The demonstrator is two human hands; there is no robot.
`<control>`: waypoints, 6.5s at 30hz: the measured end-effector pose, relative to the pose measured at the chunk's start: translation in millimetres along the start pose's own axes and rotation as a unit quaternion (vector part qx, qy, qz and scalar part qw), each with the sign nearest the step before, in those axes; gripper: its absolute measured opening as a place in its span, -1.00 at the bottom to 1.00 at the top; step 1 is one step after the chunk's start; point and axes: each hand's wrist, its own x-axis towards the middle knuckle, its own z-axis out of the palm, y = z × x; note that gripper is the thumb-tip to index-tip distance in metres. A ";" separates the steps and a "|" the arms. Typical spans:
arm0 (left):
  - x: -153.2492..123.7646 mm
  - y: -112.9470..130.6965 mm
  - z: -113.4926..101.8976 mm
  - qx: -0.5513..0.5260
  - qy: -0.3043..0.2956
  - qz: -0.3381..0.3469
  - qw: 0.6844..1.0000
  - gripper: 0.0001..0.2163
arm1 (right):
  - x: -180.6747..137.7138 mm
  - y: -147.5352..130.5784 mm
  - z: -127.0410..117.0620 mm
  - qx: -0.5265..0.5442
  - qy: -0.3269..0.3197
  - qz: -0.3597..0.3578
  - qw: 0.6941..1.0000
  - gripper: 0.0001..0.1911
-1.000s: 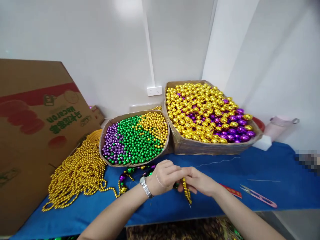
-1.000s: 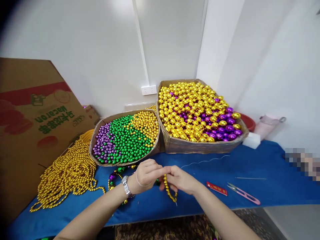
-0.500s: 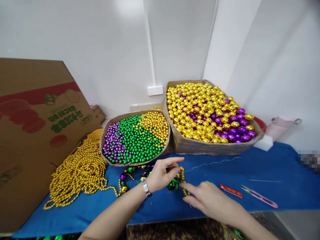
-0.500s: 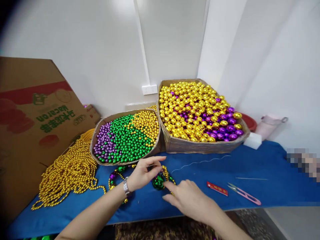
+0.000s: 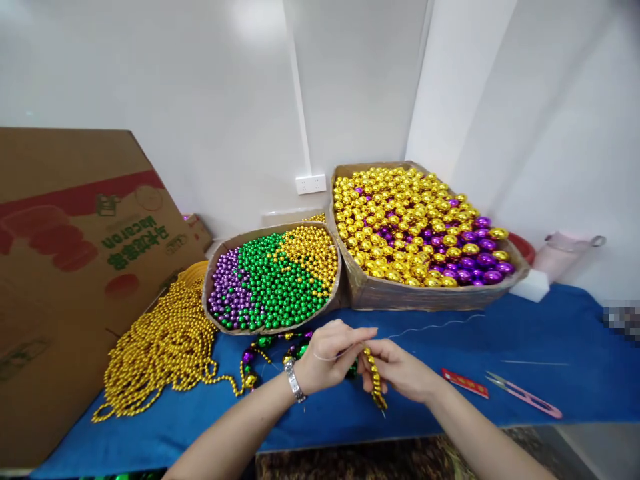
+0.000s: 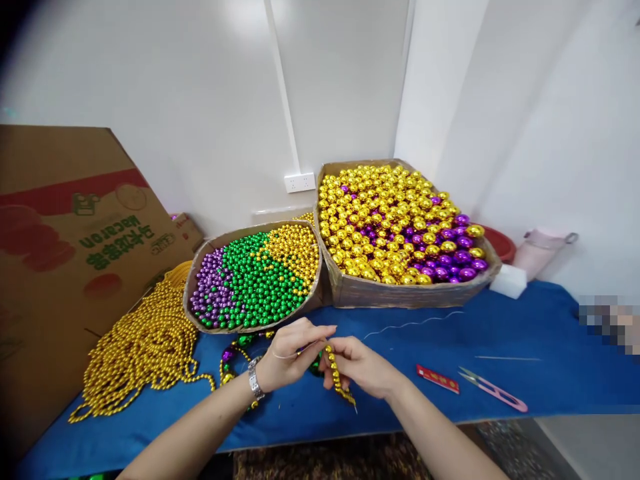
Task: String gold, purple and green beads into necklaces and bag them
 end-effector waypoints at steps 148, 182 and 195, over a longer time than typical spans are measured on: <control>1.7 -29.1 4.3 -0.356 0.126 -0.387 0.841 -0.64 | -18.3 14.6 29.7 -0.327 0.211 -0.133 0.912 -0.77; -51.7 -36.5 33.0 -0.410 0.150 -0.431 0.790 -0.71 | 25.0 31.9 24.0 0.158 0.280 -0.040 0.946 -0.75; -48.0 -33.9 14.8 -0.420 0.085 -0.335 0.839 -0.87 | 33.4 13.7 13.1 0.007 0.113 -0.045 0.993 -0.70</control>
